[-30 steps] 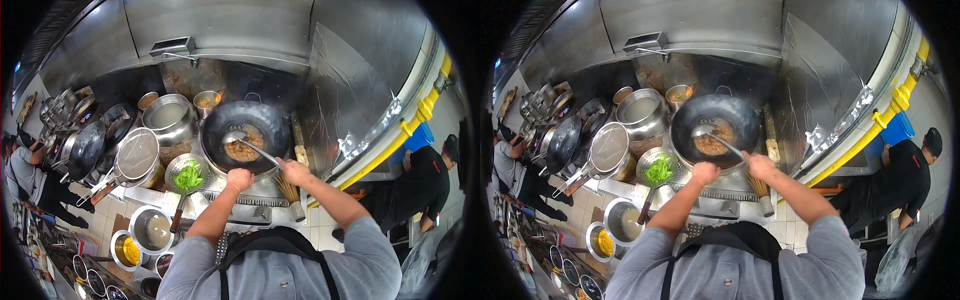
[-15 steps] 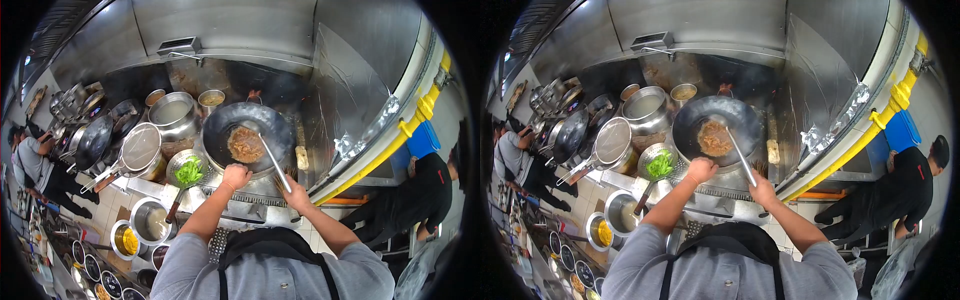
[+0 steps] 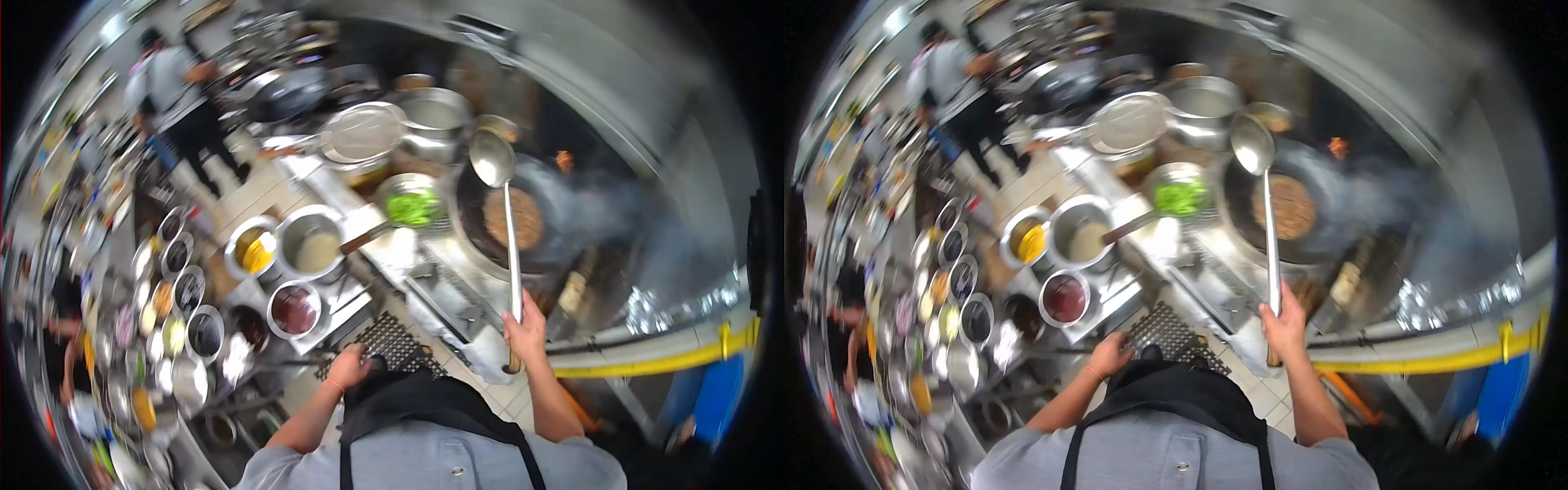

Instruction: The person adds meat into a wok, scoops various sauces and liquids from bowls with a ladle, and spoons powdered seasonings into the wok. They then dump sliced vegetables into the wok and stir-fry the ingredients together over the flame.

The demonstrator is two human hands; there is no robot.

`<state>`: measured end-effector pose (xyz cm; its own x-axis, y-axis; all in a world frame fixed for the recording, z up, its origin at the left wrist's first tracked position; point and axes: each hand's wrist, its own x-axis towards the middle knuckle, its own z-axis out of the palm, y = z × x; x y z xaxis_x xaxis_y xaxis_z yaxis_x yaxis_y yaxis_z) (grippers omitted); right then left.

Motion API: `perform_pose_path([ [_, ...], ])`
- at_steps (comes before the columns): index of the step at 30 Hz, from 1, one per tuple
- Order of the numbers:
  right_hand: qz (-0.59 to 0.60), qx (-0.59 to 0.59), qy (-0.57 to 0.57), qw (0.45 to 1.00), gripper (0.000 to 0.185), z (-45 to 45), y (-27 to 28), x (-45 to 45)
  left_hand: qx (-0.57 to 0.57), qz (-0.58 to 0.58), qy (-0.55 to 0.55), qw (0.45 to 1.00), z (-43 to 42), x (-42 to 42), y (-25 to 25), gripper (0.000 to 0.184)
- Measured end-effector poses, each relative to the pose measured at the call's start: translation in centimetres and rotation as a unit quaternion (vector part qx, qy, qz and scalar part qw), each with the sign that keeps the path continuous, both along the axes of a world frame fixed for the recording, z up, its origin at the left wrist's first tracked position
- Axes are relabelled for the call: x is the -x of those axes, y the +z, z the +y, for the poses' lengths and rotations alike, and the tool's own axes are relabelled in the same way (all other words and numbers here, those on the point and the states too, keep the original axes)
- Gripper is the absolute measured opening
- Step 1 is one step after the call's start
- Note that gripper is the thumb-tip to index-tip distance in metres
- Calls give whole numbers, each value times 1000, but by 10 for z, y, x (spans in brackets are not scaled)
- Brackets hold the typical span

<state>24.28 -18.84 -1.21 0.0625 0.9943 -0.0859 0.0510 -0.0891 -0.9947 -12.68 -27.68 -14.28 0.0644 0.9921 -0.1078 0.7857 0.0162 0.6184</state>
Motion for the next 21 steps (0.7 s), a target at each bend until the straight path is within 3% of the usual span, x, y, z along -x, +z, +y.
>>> perform_pose_path([
  [2, 51, 5, 111, 993, 59, -18, -9, 40, 128, -4, 73, 989, -55, 39, -9, 36],
  [4, 97, 17, 217, 971, 57, -29, 4, 84, 153, 28, 102, 983, -91, 72, -31, 31],
  [6, 114, 143, 301, 936, 53, -45, 42, 128, 164, -24, 154, 974, -109, 87, -13, 29],
  [9, 67, 183, 409, 892, 53, -58, 52, 191, 116, -74, 256, 957, -131, 97, 3, 30],
  [12, 18, 195, 507, 839, 61, -71, 49, 254, 11, -187, 389, 902, -150, 118, 11, 33],
  [16, -16, 243, 572, 783, 61, -108, 55, 329, -149, -210, 563, 785, -194, 170, 28, 30],
  [17, -30, 259, 585, 768, 61, -116, 56, 346, -176, -273, 590, 739, -207, 195, 9, 28],
  [18, -38, 260, 590, 763, 61, -124, 55, 362, -260, -397, 617, 627, -215, 219, -14, 25],
  [20, -108, 191, 628, 747, 62, -140, 47, 392, -257, -380, 703, 544, -240, 261, -8, 24],
  [21, -190, 53, 651, 733, 61, -146, 33, 404, -284, -356, 721, 522, -248, 282, -20, 25],
])
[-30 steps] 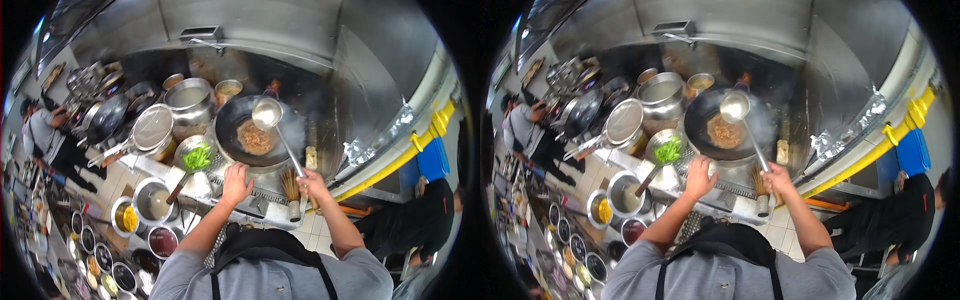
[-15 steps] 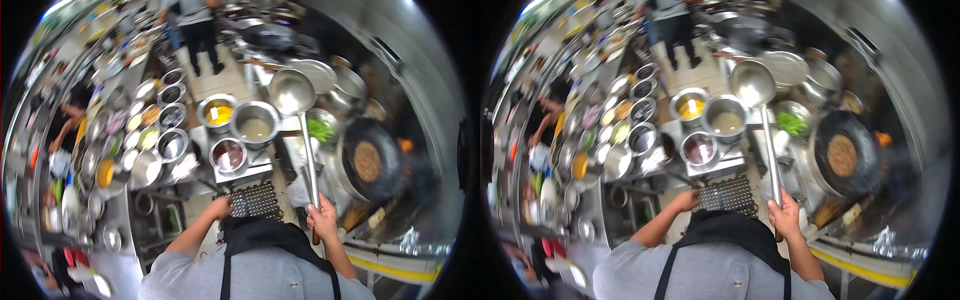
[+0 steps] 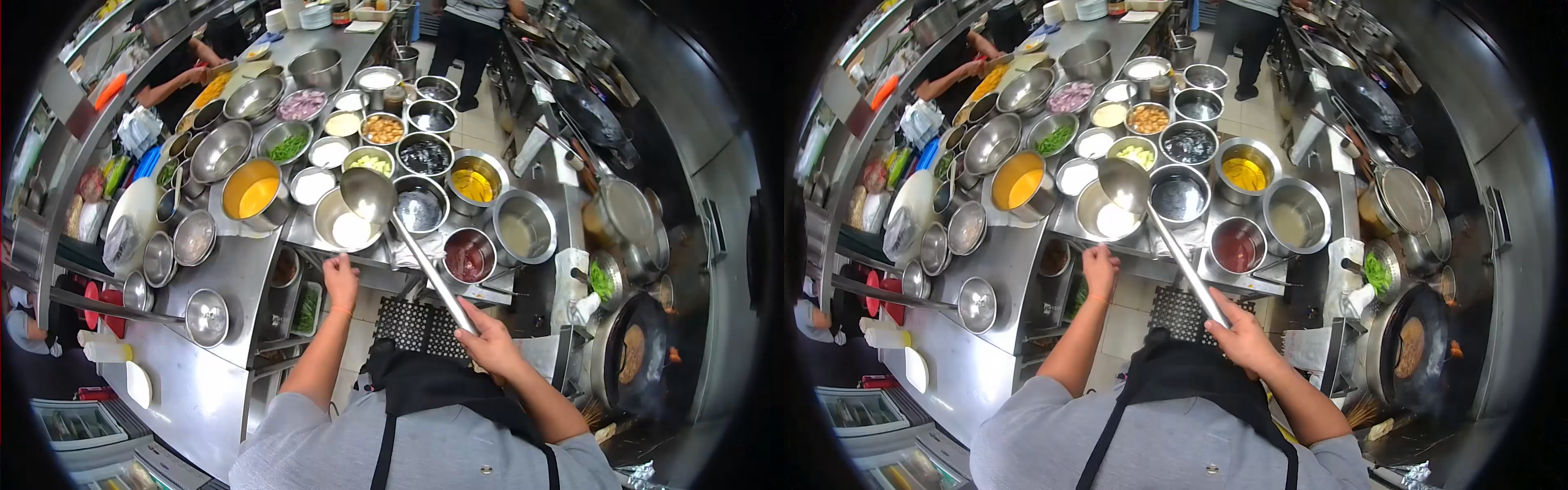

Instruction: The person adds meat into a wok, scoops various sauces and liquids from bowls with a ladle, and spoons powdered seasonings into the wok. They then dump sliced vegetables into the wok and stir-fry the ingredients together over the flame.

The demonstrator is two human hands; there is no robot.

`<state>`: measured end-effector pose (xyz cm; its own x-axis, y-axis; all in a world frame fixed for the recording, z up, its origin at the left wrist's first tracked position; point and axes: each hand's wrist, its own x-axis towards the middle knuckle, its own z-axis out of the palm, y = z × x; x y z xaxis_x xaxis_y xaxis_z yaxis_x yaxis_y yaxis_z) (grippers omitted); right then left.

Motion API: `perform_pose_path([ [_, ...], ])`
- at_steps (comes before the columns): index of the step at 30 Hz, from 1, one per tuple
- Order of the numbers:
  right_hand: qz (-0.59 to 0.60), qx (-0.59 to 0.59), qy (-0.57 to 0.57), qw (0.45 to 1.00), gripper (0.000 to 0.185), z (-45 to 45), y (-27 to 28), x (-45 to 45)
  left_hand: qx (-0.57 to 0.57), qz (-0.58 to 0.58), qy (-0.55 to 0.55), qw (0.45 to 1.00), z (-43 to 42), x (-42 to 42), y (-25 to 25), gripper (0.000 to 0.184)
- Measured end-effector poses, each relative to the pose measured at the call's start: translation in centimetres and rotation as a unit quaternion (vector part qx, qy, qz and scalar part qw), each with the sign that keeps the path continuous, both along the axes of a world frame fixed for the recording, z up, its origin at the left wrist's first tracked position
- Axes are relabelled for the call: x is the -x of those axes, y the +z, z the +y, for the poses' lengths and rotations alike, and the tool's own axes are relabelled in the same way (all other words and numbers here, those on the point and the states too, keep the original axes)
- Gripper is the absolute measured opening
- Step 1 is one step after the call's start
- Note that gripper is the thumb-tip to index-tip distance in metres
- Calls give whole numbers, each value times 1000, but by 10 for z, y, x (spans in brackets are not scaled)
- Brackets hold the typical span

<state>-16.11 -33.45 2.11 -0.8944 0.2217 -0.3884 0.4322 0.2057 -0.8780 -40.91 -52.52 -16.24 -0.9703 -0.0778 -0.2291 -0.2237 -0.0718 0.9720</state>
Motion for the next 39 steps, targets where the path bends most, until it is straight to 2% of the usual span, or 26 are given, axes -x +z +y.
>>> perform_pose_path([
  [1, -4, -1, 3, 1000, 61, -6, -2, 10, 24, 17, 19, 999, -6, 16, 1, 27],
  [3, 65, -233, 83, 967, 59, -18, -3, 34, 53, 24, 58, 997, -12, 46, -2, 29],
  [4, 0, -219, 97, 971, 59, -24, 7, 45, 53, 20, 57, 997, -14, 59, -10, 29],
  [6, -14, -253, 110, 961, 60, -33, 5, 57, 140, 54, 62, 987, -18, 76, -29, 32],
  [7, -23, -285, 123, 950, 62, -37, 3, 62, 139, 50, 62, 987, -21, 75, -24, 32],
  [9, -52, -313, 128, 940, 62, -46, 2, 68, 112, -37, -41, 992, -24, 67, 11, 33],
  [12, -91, -289, 110, 947, 65, -55, 9, 72, 80, -31, -60, 994, -26, 58, 36, 29],
  [14, -99, -193, 97, 971, 66, -54, 12, 71, 25, -34, -82, 996, -28, 54, 47, 29],
  [15, -102, -191, 95, 972, 66, -52, 8, 69, 26, -37, -84, 995, -28, 53, 45, 29],
  [17, -27, -180, 102, 978, 66, -51, 1, 68, -26, -8, -97, 995, -29, 54, 41, 27],
  [22, -88, -106, 79, 987, 65, -55, 11, 66, -24, 5, -120, 992, -30, 62, 46, 26],
  [24, -4, -132, 98, 986, 65, -52, 2, 61, -13, 13, -130, 991, -31, 66, 50, 26],
  [25, 1, -128, 94, 987, 65, -52, 7, 62, 3, 9, -138, 990, -32, 68, 50, 26],
  [27, -162, 6, 47, 986, 65, -50, 30, 67, 27, 10, -152, 988, -34, 71, 46, 26],
  [28, -161, 66, 0, 985, 65, -54, 39, 68, 22, 23, -147, 989, -34, 72, 44, 26],
  [29, -153, 73, -1, 986, 65, -50, 40, 68, 18, 38, -143, 989, -35, 72, 42, 26],
  [31, -187, 160, -41, 968, 65, -37, 39, 69, 48, 35, -154, 986, -40, 73, 45, 27],
  [33, -187, 188, -57, 962, 65, -32, 35, 67, 73, 32, -158, 984, -43, 73, 53, 27],
  [35, -127, 50, 19, 990, 66, -30, 14, 57, 78, 16, -161, 984, -43, 68, 61, 28],
  [36, 93, -182, 93, 974, 67, -26, -19, 50, 61, 3, -155, 986, -42, 69, 58, 28],
  [37, 95, -181, 93, 974, 67, -27, -14, 51, 62, 5, -155, 986, -40, 68, 60, 28],
  [39, -48, -233, 100, 966, 66, -36, 7, 58, 55, -11, -143, 988, -35, 65, 70, 33],
])
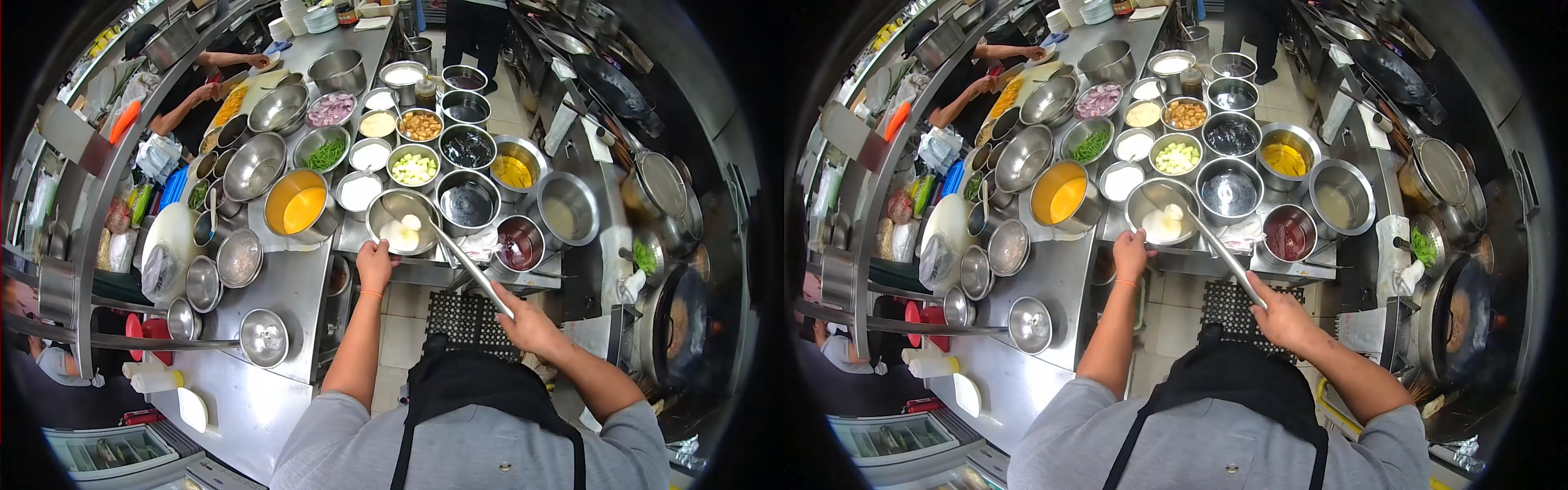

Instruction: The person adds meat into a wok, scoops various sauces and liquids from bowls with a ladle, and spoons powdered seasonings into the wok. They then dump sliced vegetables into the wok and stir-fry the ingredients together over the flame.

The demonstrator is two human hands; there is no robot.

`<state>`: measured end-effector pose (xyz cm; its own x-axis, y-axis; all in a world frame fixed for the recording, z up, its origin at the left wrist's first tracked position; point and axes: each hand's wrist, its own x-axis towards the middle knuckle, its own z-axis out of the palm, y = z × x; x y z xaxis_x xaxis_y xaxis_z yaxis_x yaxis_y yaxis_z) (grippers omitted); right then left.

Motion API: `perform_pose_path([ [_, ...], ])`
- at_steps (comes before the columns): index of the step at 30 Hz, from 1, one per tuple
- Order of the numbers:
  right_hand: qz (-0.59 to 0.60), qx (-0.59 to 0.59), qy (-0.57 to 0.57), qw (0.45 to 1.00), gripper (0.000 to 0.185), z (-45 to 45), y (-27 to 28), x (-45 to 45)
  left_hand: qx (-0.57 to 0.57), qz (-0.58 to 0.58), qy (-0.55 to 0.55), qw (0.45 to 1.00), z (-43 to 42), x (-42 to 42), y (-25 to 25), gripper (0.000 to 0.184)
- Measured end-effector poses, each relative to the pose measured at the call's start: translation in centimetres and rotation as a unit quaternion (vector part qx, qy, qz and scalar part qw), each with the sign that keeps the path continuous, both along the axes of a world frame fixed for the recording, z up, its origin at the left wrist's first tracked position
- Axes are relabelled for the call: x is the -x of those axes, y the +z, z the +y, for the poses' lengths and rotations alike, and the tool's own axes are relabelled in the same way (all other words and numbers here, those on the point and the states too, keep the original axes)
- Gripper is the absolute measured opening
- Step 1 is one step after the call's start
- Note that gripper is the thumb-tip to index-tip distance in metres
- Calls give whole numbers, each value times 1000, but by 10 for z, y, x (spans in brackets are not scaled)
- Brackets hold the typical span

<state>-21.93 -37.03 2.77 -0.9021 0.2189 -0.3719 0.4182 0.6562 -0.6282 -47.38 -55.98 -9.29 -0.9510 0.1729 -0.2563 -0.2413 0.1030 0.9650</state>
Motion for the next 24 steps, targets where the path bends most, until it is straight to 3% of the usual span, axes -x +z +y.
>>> perform_pose_path([
  [4, -76, 0, -14, 997, 64, -10, 14, 4, 7, -3, 10, 1000, 7, 0, 7, 32],
  [7, 102, 72, 12, 992, 65, -5, -7, -1, 50, 25, -10, 998, 8, 4, 9, 29],
  [8, 104, 75, 10, 992, 65, -5, -3, 1, 38, 27, -17, 999, 10, 6, 9, 29],
  [10, -38, 157, -56, 985, 67, -4, 17, 4, 29, 32, -25, 999, 10, 6, 11, 29],
  [12, -43, 210, -78, 974, 65, -4, 21, 4, 38, 44, -36, 998, 9, 5, 16, 29],
  [14, -128, 305, -136, 934, 65, 0, 36, 5, 47, 38, -44, 997, 7, 5, 16, 29],
  [16, -131, 341, -164, 916, 65, 7, 36, 0, 56, 35, -55, 996, 4, 4, 16, 28],
  [18, -133, 491, -195, 839, 63, 16, 44, -8, 81, 57, -61, 993, -3, 2, 11, 30],
  [20, -128, 523, -211, 816, 63, 24, 53, -24, 27, 28, -52, 998, -14, 3, -4, 28],
  [22, -94, 675, -200, 704, 63, 43, 52, -56, -6, -19, -44, 999, -24, 5, -12, 31],
  [23, -84, 709, -205, 670, 63, 51, 53, -77, 4, -12, -30, 999, -33, 15, -40, 33],
  [24, -66, 708, -217, 668, 63, 58, 49, -101, 131, 168, -62, 975, -50, 41, -91, 34],
])
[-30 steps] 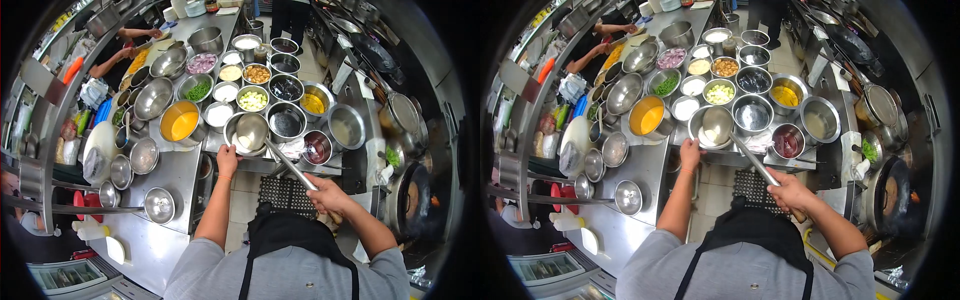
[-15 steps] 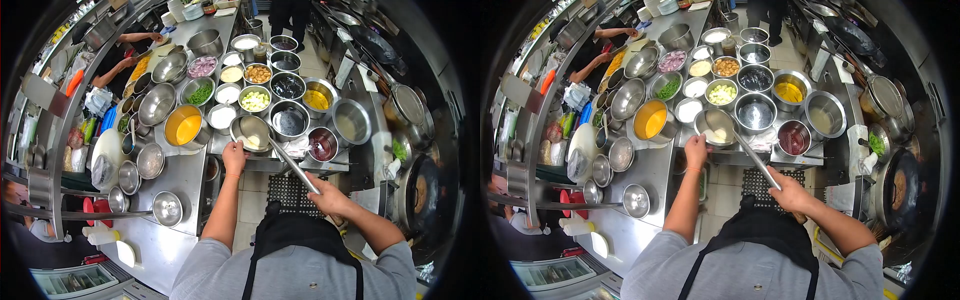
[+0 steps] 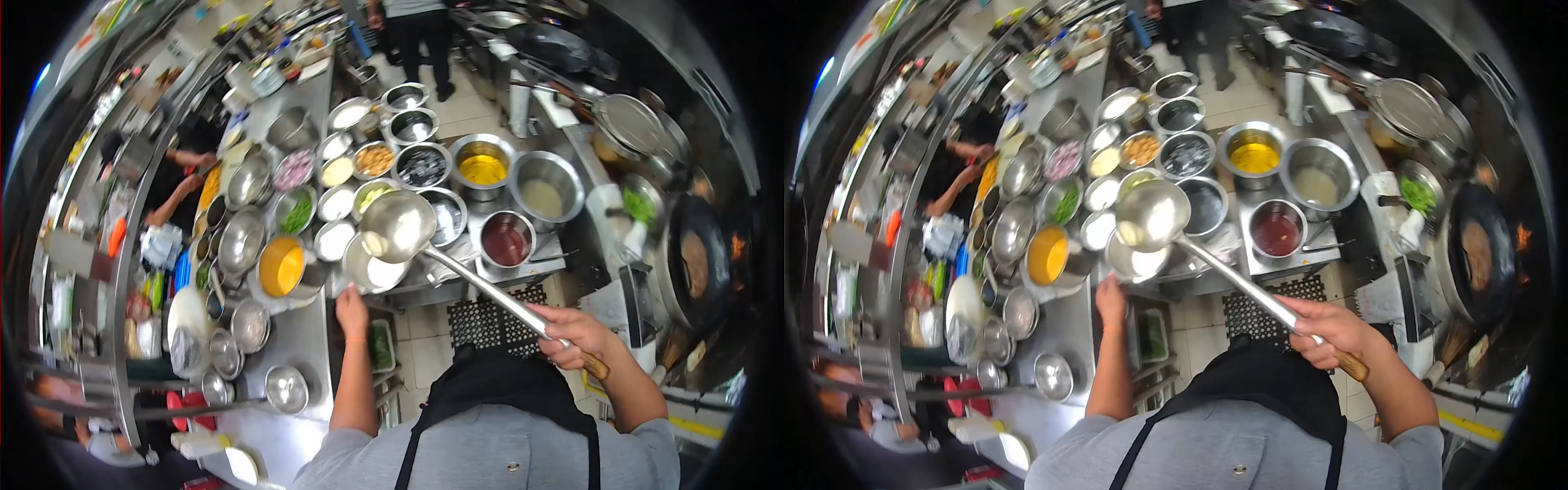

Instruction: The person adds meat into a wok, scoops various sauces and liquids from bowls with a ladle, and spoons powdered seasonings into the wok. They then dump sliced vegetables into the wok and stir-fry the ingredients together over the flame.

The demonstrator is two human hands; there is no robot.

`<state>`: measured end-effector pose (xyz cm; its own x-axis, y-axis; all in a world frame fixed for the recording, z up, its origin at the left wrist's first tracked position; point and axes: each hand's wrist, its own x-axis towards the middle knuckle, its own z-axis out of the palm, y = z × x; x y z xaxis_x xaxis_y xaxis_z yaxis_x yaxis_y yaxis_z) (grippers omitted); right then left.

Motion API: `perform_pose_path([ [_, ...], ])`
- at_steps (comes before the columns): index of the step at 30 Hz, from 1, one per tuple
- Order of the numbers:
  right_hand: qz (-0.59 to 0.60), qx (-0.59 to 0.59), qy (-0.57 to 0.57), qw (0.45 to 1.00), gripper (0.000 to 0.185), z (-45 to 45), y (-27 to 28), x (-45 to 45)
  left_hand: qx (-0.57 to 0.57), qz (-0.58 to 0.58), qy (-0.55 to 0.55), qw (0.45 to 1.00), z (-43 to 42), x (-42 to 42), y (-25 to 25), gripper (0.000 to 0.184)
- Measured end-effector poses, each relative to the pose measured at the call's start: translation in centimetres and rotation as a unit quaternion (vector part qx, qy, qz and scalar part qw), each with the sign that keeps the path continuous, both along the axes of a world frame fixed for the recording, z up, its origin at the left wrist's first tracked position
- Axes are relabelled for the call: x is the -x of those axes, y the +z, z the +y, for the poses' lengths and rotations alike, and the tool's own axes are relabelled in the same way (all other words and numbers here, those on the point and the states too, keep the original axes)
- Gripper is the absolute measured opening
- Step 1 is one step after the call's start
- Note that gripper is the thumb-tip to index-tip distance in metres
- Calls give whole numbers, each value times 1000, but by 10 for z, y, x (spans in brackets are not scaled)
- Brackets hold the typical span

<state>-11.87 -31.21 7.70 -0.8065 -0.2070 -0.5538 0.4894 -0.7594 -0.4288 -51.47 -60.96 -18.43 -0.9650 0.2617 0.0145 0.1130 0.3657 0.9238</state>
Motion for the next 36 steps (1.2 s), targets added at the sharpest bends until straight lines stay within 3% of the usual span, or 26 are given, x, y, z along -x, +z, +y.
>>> perform_pose_path([
  [1, 36, 103, -48, 993, 63, 6, -4, -27, 54, 81, 98, 990, 22, -36, 51, 36],
  [2, 76, 203, -98, 971, 63, 9, -6, -56, 63, 72, 75, 993, 21, -34, 51, 35],
  [4, 108, 223, -176, 953, 62, 9, -2, -120, 120, 227, 94, 962, 55, -69, 89, 43],
  [6, 209, 247, -263, 909, 60, 4, 8, -187, 94, 256, 31, 962, 91, -94, 109, 46],
  [10, 236, 112, -474, 841, 61, 3, 34, -296, 25, 359, -135, 923, 205, -173, 150, 52],
  [11, 224, 51, -513, 827, 62, 13, 43, -312, -23, 301, -197, 933, 232, -195, 156, 40],
  [12, 167, -47, -564, 808, 58, 23, 45, -331, -3, 329, -229, 916, 258, -212, 153, 32],
  [14, 45, -105, -612, 783, 47, 60, 37, -371, -64, 258, -343, 901, 313, -258, 153, 29],
  [16, -205, -289, -600, 717, 42, 104, 22, -390, -83, 172, -424, 885, 363, -308, 139, 33],
  [18, -357, -492, -463, 645, 41, 145, -31, -420, -57, 188, -482, 854, 405, -360, 141, 38],
  [20, -373, -611, -381, 586, 45, 175, -87, -466, -69, 160, -522, 835, 448, -397, 118, 43],
  [22, -379, -601, -392, 583, 51, 187, -104, -477, -16, 196, -547, 814, 477, -429, 117, 48],
  [23, -406, -638, -342, 558, 56, 193, -113, -481, -3, 197, -559, 806, 490, -442, 110, 49],
  [24, -368, -740, -312, 468, 55, 198, -126, -483, 10, 196, -570, 798, 503, -453, 103, 49],
  [26, -483, -683, -277, 472, 56, 198, -104, -455, 9, 219, -578, 786, 526, -467, 92, 53],
  [28, -535, -636, -234, 505, 58, 190, -94, -431, 119, 251, -508, 815, 557, -472, 66, 56],
  [29, -483, -682, -269, 479, 58, 181, -108, -432, 157, 217, -496, 826, 575, -466, 42, 63],
  [30, -438, -680, -315, 496, 59, 173, -91, -423, 151, 218, -501, 824, 587, -464, 43, 63],
  [32, -443, -642, -329, 533, 57, 181, -96, -426, 279, 149, -532, 785, 601, -460, 42, 68],
  [33, -454, -633, -331, 532, 57, 182, -103, -421, 310, 174, -528, 771, 610, -459, 36, 76],
  [35, -535, -634, -301, 470, 55, 191, -107, -406, 348, 157, -564, 733, 619, -454, 44, 74],
  [36, -543, -631, -299, 466, 55, 191, -99, -403, 382, 141, -583, 703, 629, -451, 49, 73],
])
